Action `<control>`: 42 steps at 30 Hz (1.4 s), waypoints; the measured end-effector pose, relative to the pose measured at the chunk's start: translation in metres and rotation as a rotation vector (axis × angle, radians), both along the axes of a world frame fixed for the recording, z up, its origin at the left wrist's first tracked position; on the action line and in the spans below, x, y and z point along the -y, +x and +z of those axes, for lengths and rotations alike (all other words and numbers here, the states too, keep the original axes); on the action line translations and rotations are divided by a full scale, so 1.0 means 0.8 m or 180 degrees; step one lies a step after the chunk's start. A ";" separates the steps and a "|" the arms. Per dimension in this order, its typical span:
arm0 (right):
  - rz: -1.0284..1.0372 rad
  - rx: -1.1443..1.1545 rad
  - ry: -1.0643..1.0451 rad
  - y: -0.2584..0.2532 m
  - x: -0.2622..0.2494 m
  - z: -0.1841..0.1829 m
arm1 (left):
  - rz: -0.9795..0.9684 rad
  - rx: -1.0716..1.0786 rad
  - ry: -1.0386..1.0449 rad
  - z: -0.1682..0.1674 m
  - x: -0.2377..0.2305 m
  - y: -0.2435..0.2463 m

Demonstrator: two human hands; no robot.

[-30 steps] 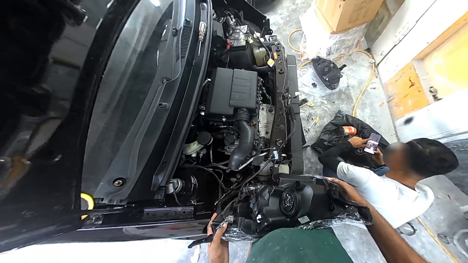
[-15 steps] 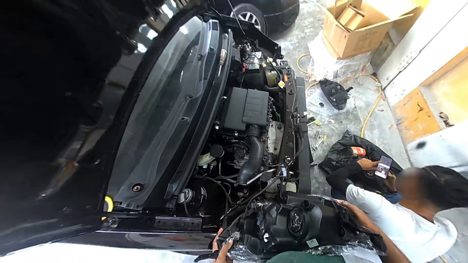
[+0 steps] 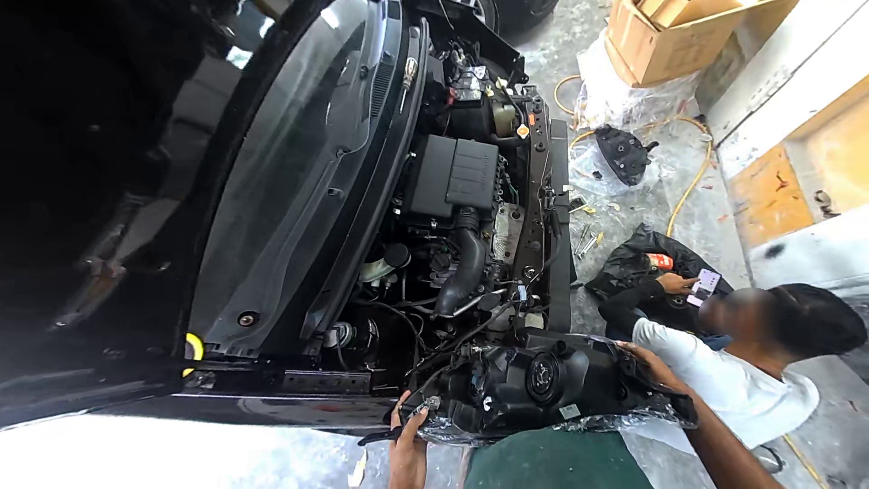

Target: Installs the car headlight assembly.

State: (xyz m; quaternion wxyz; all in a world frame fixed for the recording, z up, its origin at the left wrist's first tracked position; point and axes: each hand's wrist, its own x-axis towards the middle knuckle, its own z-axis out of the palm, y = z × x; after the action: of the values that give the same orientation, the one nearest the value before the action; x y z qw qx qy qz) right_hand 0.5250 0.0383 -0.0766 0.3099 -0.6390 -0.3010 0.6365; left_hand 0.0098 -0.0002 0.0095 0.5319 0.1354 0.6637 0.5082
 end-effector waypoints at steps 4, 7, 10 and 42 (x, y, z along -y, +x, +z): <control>-0.0196 -0.0055 -0.0095 -0.007 -0.003 0.014 | -0.0016 0.0040 0.0064 -0.002 0.001 -0.001; -0.0156 -0.0315 0.0169 0.000 0.000 -0.005 | -0.0001 0.0020 0.0075 -0.002 0.001 0.000; -0.0289 -0.0087 -0.0085 -0.016 -0.009 0.034 | -0.0002 -0.0003 0.0108 -0.003 -0.001 0.000; -0.0332 -0.0199 0.0059 -0.010 0.001 -0.007 | -0.0523 -0.0101 0.0269 -0.027 0.007 -0.026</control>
State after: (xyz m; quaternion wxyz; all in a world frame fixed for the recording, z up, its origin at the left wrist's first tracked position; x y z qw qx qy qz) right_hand 0.5172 0.0373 -0.0824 0.3577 -0.6307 -0.2634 0.6363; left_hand -0.0109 -0.0055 -0.0119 0.5550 0.2197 0.6367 0.4881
